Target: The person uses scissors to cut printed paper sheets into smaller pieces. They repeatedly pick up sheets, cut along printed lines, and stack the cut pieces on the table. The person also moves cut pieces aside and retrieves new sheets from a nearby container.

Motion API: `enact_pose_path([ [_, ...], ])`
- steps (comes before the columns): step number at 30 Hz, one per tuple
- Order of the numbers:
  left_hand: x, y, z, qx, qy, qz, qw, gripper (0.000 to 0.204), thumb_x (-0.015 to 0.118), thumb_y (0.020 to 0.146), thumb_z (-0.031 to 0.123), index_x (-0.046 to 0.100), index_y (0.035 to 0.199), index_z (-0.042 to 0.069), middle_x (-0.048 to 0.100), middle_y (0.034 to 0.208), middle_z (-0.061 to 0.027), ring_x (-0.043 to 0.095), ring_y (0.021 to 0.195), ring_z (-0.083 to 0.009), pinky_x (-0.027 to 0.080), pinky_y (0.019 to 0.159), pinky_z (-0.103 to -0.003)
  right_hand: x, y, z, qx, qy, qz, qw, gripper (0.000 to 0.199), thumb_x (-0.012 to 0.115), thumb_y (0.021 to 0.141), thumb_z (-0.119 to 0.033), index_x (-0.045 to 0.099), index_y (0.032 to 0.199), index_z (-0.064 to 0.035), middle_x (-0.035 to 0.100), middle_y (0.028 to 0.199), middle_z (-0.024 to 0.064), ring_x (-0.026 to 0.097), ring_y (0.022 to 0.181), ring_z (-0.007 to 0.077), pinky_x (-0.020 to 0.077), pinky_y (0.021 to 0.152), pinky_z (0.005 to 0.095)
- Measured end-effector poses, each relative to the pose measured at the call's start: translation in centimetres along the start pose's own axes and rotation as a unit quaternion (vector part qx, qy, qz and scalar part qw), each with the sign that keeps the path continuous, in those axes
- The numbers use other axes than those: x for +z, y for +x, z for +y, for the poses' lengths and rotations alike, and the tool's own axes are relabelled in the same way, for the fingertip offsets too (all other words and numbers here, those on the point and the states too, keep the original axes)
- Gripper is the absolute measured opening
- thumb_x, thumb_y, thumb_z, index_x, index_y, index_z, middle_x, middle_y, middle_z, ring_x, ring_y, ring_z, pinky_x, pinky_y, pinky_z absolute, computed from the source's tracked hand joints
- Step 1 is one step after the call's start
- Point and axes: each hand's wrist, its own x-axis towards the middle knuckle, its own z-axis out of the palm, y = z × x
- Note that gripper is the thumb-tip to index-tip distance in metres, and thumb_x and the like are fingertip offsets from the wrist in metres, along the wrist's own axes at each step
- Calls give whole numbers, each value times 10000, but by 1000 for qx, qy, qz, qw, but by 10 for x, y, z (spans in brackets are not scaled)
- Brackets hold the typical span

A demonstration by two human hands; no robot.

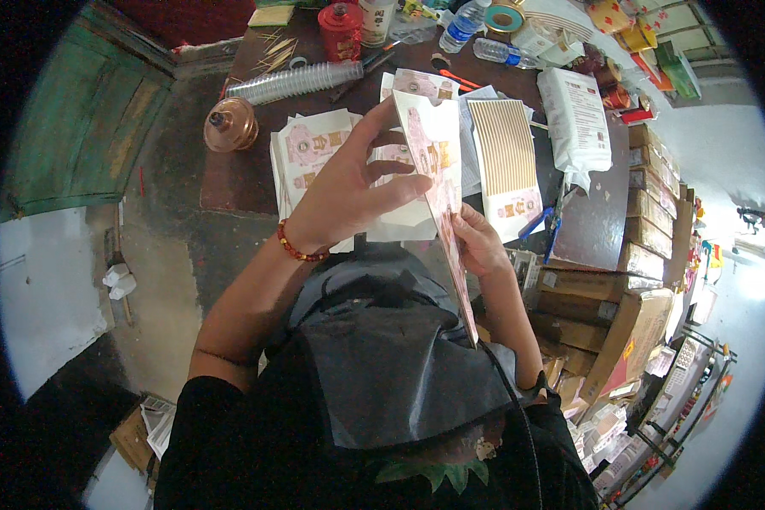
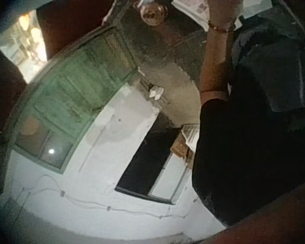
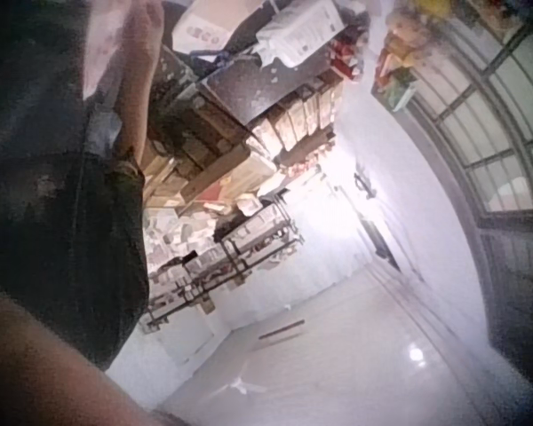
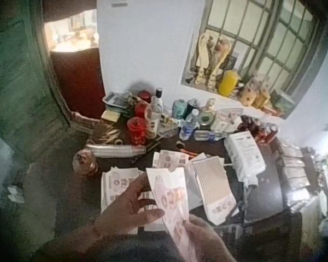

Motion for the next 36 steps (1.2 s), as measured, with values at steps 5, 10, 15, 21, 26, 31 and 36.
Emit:
enact_pose_path([
  [5,-2,1,4,-13,14,-4,1000,818,707,763,119,225,1414,3,447,1267,-126,516,1094,-187,444,928,-331,7,-1,-8,-15,-101,69,992,262,553,916,-158,538,1119,7,635,989,66,611,852,123,501,763,269],
  [10,-1,-1,10,-3,-21,6,1000,855,692,764,93,174,1443,66,446,1264,-113,494,1113,-178,439,937,-333,15,-4,-32,8,-236,82,968,260,545,919,-160,564,1101,25,639,951,48,598,822,97,486,746,250],
  [15,-13,1,11,-43,-53,-18,998,891,667,759,25,133,1466,119,420,1353,-67,429,1228,-177,357,1019,-357,22,-6,-45,-13,-243,80,967,281,546,923,-178,563,1111,31,630,956,53,585,835,90,477,744,238],
  [21,-20,3,14,-34,-45,-37,998,861,658,769,10,157,1458,130,443,1326,-54,450,1200,-162,371,1005,-349,15,-5,-46,-24,-229,63,971,268,550,924,-181,573,1096,23,634,959,48,592,838,97,484,753,251],
  [26,-20,3,16,-33,-46,-41,998,866,666,765,10,160,1457,132,453,1312,-47,455,1193,-160,382,993,-346,20,-3,-46,-33,-214,65,974,243,550,922,-175,586,1076,9,639,943,44,599,821,95,485,738,241],
  [31,-20,3,16,-26,-78,-45,996,875,691,751,13,173,1447,123,439,1305,-70,449,1189,-170,397,978,-342,10,-3,-47,-26,-250,69,965,238,550,921,-173,583,1075,6,632,918,31,592,799,87,481,726,235],
  [36,-20,4,18,16,-94,-51,994,914,710,724,-22,168,1445,124,431,1314,-76,467,1174,-184,396,984,-357,19,0,-50,-44,-245,77,966,218,547,920,-166,583,1053,4,623,912,23,585,806,91,477,737,246],
])
